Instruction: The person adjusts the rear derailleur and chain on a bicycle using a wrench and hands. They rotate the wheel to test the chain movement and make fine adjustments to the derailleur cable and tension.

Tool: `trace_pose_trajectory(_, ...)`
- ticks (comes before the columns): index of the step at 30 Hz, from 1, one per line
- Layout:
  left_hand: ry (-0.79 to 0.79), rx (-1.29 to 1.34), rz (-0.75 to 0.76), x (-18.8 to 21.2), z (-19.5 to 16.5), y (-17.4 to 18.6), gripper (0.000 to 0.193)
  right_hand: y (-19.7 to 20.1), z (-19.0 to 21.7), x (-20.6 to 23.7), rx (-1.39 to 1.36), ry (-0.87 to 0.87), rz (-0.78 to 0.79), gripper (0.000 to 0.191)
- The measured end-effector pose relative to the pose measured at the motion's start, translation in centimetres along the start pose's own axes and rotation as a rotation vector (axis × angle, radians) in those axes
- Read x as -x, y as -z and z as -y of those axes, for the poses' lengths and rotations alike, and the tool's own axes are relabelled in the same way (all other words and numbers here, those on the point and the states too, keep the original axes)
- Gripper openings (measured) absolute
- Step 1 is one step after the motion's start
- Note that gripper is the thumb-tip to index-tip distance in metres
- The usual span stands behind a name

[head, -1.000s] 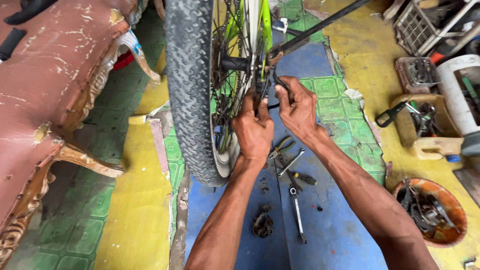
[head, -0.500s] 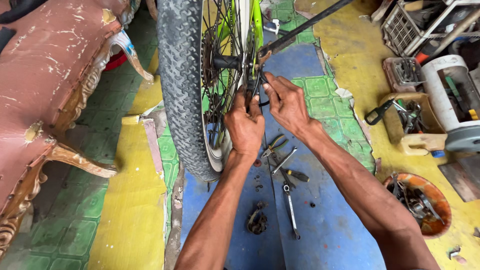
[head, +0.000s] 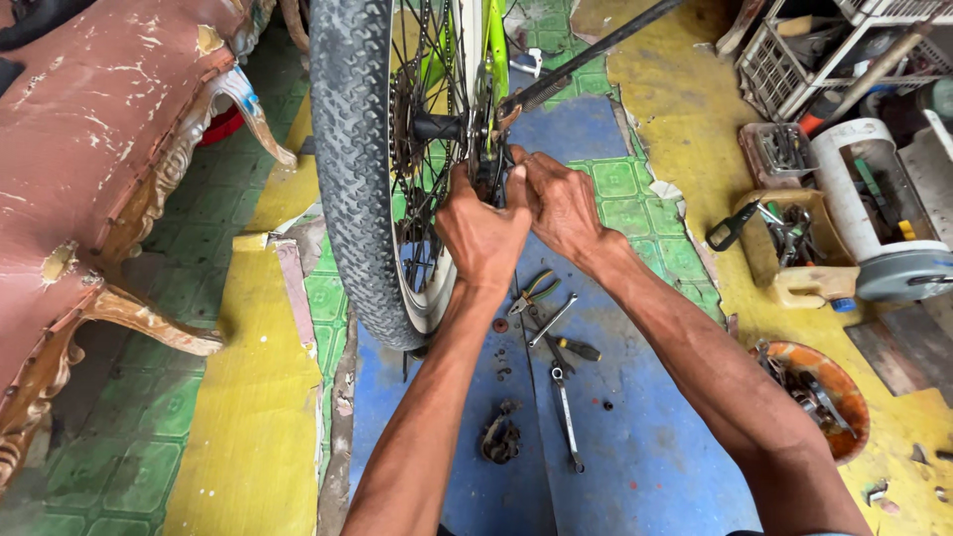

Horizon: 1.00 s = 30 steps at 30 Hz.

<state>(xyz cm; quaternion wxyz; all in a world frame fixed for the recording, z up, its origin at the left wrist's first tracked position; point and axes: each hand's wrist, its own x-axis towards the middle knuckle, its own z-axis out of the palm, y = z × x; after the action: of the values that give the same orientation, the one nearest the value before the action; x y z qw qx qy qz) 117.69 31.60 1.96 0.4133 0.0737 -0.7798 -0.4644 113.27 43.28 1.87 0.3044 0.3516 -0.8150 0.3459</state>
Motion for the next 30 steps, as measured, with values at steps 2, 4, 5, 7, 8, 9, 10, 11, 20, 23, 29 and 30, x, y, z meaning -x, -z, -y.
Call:
trace_pose_trajectory(2, 0.039, -0.113, -0.008, -0.4, -0.2, 0.0, 0.045, 0.0, -0.1, 0.1, 0.033, 0.052, -0.034, 0.029)
trace_pose_trajectory(4, 0.065, -0.165, -0.021, -0.6, -0.2, -0.1, 0.052, 0.0, -0.3, 0.3, 0.077, 0.034, -0.010, 0.021)
trace_pose_trajectory(5, 0.070, -0.157, -0.029, -0.7, -0.2, -0.1, 0.054, 0.0, -0.3, 0.4, 0.100, 0.024, 0.001, 0.017)
trace_pose_trajectory(7, 0.067, -0.173, -0.050, -0.6, -0.2, -0.5, 0.058, 0.1, -0.4, 0.6, 0.119, 0.035, -0.005, 0.015)
trace_pose_trajectory(8, 0.060, -0.200, -0.065, -0.5, -0.1, -0.6, 0.058, 0.2, -0.4, 0.8, 0.128, 0.042, -0.006, 0.014)
trace_pose_trajectory(9, 0.056, -0.229, -0.080, -0.4, -0.1, -0.7, 0.058, 0.3, -0.3, 0.9, 0.132, 0.040, -0.005, 0.013)
trace_pose_trajectory(10, 0.047, -0.233, -0.078, -0.2, 0.0, -0.8, 0.058, 0.3, -0.3, 1.0, 0.134, 0.039, -0.003, 0.012)
trace_pose_trajectory(11, 0.035, -0.240, -0.079, 0.0, 0.0, -0.9, 0.057, 0.4, -0.2, 1.0, 0.134, 0.040, -0.003, 0.010)
trace_pose_trajectory(20, 0.067, -0.217, -0.144, 0.2, 0.1, -1.4, 0.050, 0.6, 0.6, 1.2, 0.143, 0.012, -0.003, 0.024)
trace_pose_trajectory(23, 0.056, -0.234, -0.182, 0.3, 0.1, -1.9, 0.051, 0.7, 0.9, 1.3, 0.095, 0.003, -0.016, 0.026)
trace_pose_trajectory(29, 0.092, -0.208, -0.189, 0.1, 0.2, -2.3, 0.050, 0.9, 0.7, 1.5, 0.050, -0.016, -0.004, 0.032)
trace_pose_trajectory(30, 0.106, -0.216, -0.181, 0.1, 0.3, -2.3, 0.052, 0.9, 0.7, 1.8, 0.004, -0.021, -0.005, 0.035)
